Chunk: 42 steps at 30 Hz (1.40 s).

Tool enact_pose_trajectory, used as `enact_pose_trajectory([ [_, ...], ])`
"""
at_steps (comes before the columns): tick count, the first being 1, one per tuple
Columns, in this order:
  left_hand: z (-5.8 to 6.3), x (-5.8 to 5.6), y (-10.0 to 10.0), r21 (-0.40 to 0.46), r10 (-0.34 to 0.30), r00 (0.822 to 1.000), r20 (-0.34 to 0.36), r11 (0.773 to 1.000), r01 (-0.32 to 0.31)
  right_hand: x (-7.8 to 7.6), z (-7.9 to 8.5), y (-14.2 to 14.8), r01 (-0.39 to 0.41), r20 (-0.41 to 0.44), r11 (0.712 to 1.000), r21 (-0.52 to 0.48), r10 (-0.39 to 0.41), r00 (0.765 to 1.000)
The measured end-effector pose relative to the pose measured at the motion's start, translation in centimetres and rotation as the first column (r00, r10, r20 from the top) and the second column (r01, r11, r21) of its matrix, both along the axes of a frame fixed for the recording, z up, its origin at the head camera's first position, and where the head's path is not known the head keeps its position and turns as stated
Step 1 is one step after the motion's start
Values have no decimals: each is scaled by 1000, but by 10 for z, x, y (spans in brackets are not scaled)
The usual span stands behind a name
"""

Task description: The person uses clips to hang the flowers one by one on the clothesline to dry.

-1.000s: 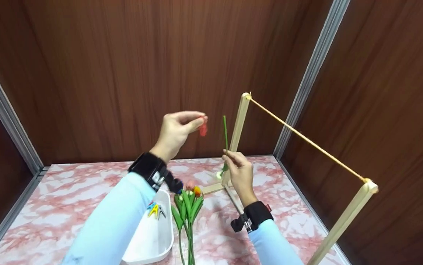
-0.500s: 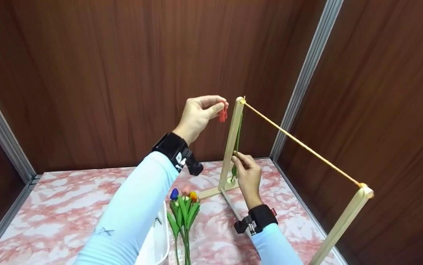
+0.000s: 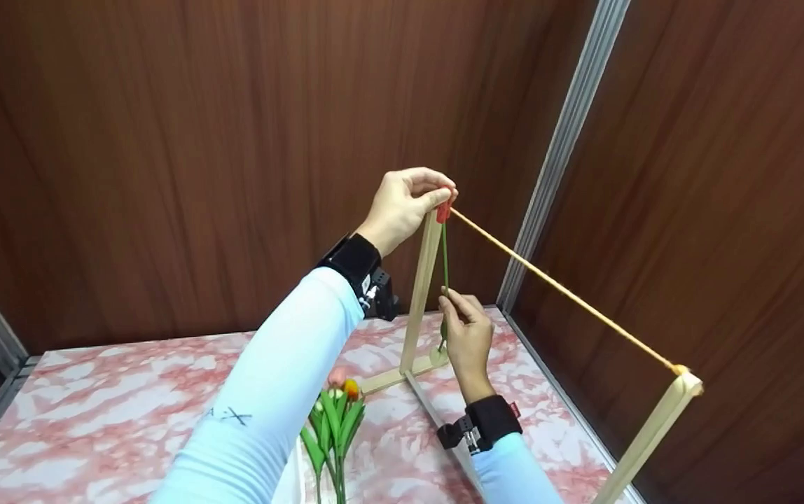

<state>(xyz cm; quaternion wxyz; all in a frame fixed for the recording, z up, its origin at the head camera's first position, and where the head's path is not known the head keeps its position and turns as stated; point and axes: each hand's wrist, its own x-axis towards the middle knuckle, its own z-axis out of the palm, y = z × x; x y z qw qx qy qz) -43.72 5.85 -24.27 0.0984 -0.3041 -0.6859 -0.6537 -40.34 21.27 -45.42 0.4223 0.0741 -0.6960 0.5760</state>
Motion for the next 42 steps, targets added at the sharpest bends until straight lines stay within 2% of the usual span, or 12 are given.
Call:
enact_pose_trajectory([
  [6, 7, 2, 3, -45, 3, 1000, 15, 999, -2, 6, 8, -1, -13, 1, 1000, -8, 13, 1000],
  [12, 10, 1, 7, -47, -27, 1000, 6, 999, 27, 8, 13, 1, -5, -28, 1000, 1, 5, 1000],
  [18, 11, 1, 4, -95, 0, 1000, -26, 995, -2, 12, 17, -5, -27, -12, 997, -69, 26, 1000],
  [22, 10, 1, -4, -100, 21, 1000, -18, 995, -22, 13, 19, -13, -42, -7, 995, -89, 42, 999],
  [27, 9, 2, -12, -90, 17, 1000, -20, 996, -19, 12, 22, -21, -51, -14, 995, -90, 50, 999],
  [33, 10, 4, -18, -186, 61, 995, -78, 980, -75, 10, 23, -26, -63, 8, 991, -115, 65, 998],
  [37, 8, 5, -20, -199, 90, 991, -96, 974, -108, 8, 22, -29, -73, 16, 989, -126, 76, 997],
  [42, 0, 5, -16, -193, 78, 993, -86, 977, -94, 6, 16, -27, -77, 17, 988, -136, 80, 997],
])
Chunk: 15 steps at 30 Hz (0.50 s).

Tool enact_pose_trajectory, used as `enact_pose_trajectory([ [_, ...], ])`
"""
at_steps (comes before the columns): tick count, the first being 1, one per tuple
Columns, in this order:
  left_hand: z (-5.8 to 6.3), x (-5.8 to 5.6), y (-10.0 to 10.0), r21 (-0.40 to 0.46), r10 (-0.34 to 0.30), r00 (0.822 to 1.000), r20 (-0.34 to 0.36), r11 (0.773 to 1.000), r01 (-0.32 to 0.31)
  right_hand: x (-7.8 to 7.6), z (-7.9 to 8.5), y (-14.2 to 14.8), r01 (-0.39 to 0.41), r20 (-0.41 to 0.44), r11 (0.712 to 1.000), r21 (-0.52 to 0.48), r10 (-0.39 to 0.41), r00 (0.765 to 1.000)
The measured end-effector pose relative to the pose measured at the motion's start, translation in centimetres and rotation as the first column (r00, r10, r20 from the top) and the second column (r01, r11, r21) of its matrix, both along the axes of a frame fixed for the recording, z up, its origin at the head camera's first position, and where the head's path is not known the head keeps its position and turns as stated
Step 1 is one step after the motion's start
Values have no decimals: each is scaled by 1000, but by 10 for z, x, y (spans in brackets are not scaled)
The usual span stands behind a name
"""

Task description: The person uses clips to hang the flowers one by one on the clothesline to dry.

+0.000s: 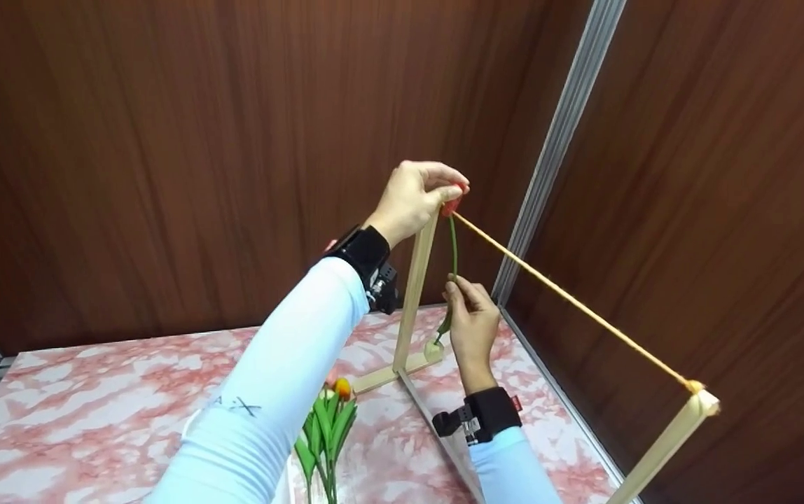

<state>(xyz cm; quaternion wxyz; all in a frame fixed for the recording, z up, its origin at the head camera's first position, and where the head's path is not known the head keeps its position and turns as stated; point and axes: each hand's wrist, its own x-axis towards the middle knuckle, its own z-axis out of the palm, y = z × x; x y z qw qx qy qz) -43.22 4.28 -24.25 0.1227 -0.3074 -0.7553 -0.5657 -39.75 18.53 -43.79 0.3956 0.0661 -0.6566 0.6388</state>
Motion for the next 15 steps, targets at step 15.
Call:
enact_pose_trajectory([
  [15, -10, 0, 45, -34, -33, 998, 44, 999, 34, 0, -5, 36, 64, 25, 996, -54, -63, 998],
])
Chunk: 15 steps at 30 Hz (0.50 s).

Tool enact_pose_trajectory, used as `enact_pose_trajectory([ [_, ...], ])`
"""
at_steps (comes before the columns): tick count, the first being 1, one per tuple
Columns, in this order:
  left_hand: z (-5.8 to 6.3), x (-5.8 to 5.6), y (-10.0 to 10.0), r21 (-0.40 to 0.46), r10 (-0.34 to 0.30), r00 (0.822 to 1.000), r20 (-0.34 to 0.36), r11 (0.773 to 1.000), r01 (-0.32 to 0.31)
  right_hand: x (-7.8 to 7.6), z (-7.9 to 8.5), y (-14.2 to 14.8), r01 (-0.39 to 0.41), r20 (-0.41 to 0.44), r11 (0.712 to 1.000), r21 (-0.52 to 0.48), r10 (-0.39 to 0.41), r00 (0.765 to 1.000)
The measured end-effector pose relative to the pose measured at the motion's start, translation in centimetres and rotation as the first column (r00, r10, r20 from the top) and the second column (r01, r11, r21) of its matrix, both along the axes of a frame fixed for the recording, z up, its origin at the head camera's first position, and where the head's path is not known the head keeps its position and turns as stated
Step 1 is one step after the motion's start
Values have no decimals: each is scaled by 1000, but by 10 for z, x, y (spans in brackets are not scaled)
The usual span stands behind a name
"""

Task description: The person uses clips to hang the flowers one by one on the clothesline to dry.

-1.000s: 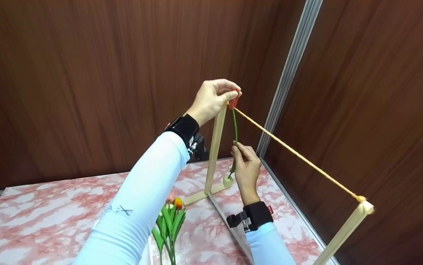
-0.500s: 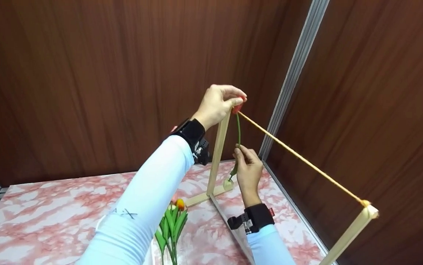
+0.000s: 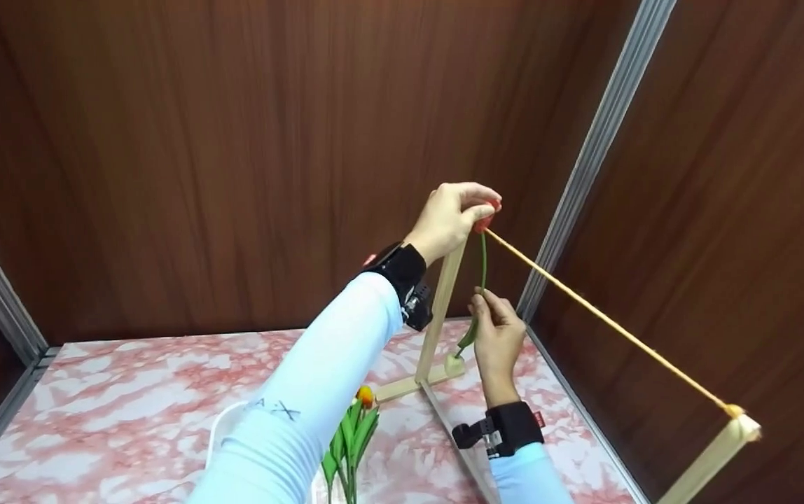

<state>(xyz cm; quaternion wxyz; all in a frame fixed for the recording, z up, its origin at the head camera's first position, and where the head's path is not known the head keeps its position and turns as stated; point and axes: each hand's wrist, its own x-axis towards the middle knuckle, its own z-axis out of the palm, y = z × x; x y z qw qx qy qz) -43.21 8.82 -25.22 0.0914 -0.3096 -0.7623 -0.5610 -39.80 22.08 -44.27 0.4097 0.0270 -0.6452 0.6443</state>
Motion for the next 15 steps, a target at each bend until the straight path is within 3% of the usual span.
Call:
enact_pose_trajectory([
  [7, -3, -1, 4, 42, 4, 1000, 4, 999, -4, -1, 3, -1, -12, -10, 1000, -16, 12, 1000],
  [15, -5, 1, 4, 17, 29, 999, 23, 999, -30, -2, 7, -3, -14, -1, 999, -36, 14, 1000],
])
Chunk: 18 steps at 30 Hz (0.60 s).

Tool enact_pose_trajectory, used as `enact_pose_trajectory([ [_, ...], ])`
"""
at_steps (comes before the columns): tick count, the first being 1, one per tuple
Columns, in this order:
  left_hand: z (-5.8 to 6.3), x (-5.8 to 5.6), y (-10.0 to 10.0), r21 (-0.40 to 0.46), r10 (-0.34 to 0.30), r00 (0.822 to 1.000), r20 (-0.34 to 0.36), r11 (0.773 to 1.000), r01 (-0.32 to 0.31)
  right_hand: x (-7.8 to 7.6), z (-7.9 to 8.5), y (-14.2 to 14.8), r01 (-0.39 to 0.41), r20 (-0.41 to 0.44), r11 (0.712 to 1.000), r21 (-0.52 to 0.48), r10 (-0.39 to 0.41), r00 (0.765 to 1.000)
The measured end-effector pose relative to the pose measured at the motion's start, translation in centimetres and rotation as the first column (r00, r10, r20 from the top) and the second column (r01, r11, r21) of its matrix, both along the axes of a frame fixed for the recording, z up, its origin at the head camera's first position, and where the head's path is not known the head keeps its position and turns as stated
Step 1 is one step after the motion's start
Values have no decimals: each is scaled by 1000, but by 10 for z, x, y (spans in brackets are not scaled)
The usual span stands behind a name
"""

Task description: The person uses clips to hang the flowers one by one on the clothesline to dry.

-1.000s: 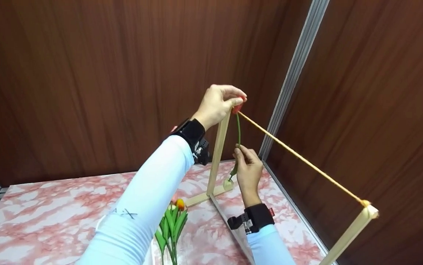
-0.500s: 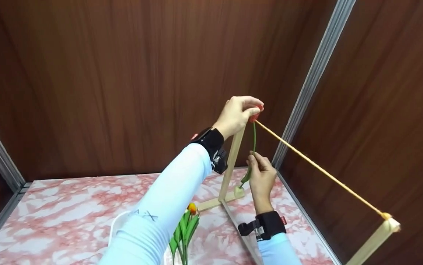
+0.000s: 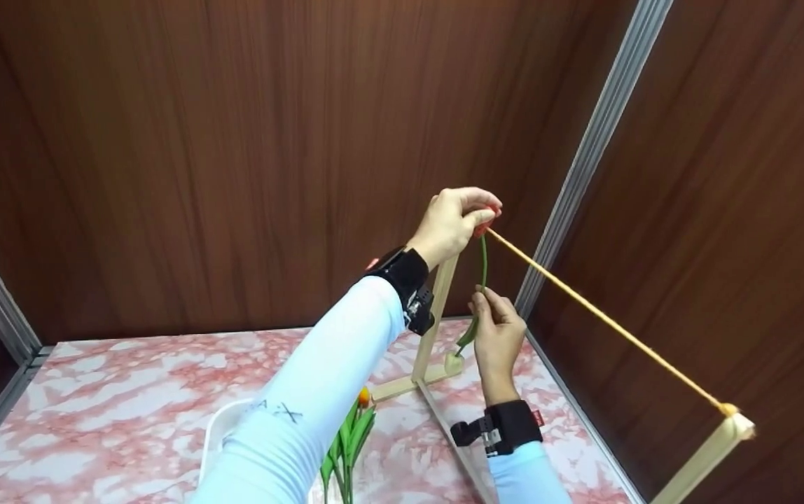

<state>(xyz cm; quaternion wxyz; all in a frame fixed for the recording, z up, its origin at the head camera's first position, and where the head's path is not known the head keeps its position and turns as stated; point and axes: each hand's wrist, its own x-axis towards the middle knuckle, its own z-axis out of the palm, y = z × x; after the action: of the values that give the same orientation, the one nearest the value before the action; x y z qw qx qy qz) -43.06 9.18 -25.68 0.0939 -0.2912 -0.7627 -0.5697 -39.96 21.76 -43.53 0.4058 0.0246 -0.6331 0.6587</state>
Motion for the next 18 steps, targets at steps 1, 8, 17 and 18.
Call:
enact_pose_trajectory([
  [1, 1, 1, 0, -7, 6, 1000, 3, 1000, -6, 0, 0, 0, 0, 0, 1000, 0, 0, 1000],
  [8, 1, 2, 3, -21, 49, 999, -5, 999, -49, -2, 2, -2, -36, -1, 999, -12, 36, 999],
  [17, -2, 0, -9, 28, 104, 989, -108, 994, -102, -8, 1, -2, -52, 33, 999, 10, 51, 998],
  [18, -2, 0, -11, 35, 118, 984, -131, 993, -114, -9, 1, -2, -49, 37, 999, 15, 49, 998],
])
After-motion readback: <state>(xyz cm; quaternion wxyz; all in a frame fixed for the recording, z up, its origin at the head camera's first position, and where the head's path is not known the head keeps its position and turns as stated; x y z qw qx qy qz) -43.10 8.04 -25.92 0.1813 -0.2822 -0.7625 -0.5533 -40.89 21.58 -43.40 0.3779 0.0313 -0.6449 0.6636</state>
